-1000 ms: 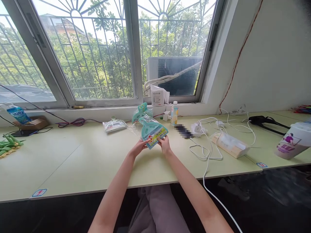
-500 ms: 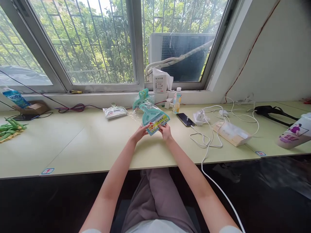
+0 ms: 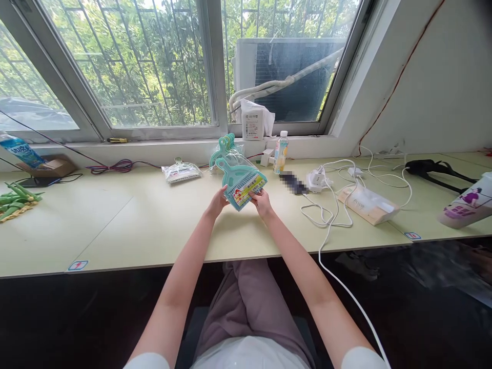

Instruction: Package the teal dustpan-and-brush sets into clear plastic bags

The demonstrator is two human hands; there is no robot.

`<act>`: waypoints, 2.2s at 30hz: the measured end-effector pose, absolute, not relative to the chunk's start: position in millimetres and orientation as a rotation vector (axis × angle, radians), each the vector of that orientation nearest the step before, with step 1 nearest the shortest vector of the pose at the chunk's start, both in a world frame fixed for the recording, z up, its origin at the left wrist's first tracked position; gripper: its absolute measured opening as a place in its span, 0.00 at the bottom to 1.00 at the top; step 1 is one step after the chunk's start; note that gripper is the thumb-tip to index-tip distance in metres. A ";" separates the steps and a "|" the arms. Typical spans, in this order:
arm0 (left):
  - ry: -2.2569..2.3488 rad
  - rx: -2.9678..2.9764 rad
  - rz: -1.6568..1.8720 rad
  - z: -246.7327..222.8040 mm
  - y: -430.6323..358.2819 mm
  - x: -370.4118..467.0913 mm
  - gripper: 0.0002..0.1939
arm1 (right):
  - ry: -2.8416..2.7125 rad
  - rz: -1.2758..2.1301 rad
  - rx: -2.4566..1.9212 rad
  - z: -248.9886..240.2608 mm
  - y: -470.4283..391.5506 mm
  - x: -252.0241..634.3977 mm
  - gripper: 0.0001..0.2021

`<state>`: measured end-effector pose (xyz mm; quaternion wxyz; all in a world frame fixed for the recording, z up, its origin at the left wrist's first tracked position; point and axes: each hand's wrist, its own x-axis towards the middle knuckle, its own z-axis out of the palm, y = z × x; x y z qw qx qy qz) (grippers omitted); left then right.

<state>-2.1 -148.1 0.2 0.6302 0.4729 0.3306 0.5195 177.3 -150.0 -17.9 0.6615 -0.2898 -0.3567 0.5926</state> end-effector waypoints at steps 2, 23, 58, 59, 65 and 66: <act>0.780 1.095 1.176 1.3 -149.0 -2.4 0.23 | -0.819 1.339 -0.651 -18.2 -149.9 177.7 0.16; 0.748 1.214 1.034 4.9 -159.7 13.5 0.31 | -0.806 1.309 -0.656 -17.5 -150.5 180.4 0.12; 1.716 2.226 1.335 2.5 -172.4 26.1 0.04 | -0.896 1.287 -0.791 -22.6 -150.5 172.1 0.16; 1.724 2.265 1.327 3.1 -173.7 26.5 0.05 | -0.880 1.286 -0.803 -22.8 -149.7 171.7 0.15; 1.855 2.559 1.175 6.6 -177.7 27.5 0.08 | -0.846 1.322 -0.848 -23.3 -144.3 168.2 0.13; 1.870 2.623 1.134 7.1 -176.7 27.5 0.08 | -0.850 1.323 -0.851 -23.4 -142.9 168.1 0.14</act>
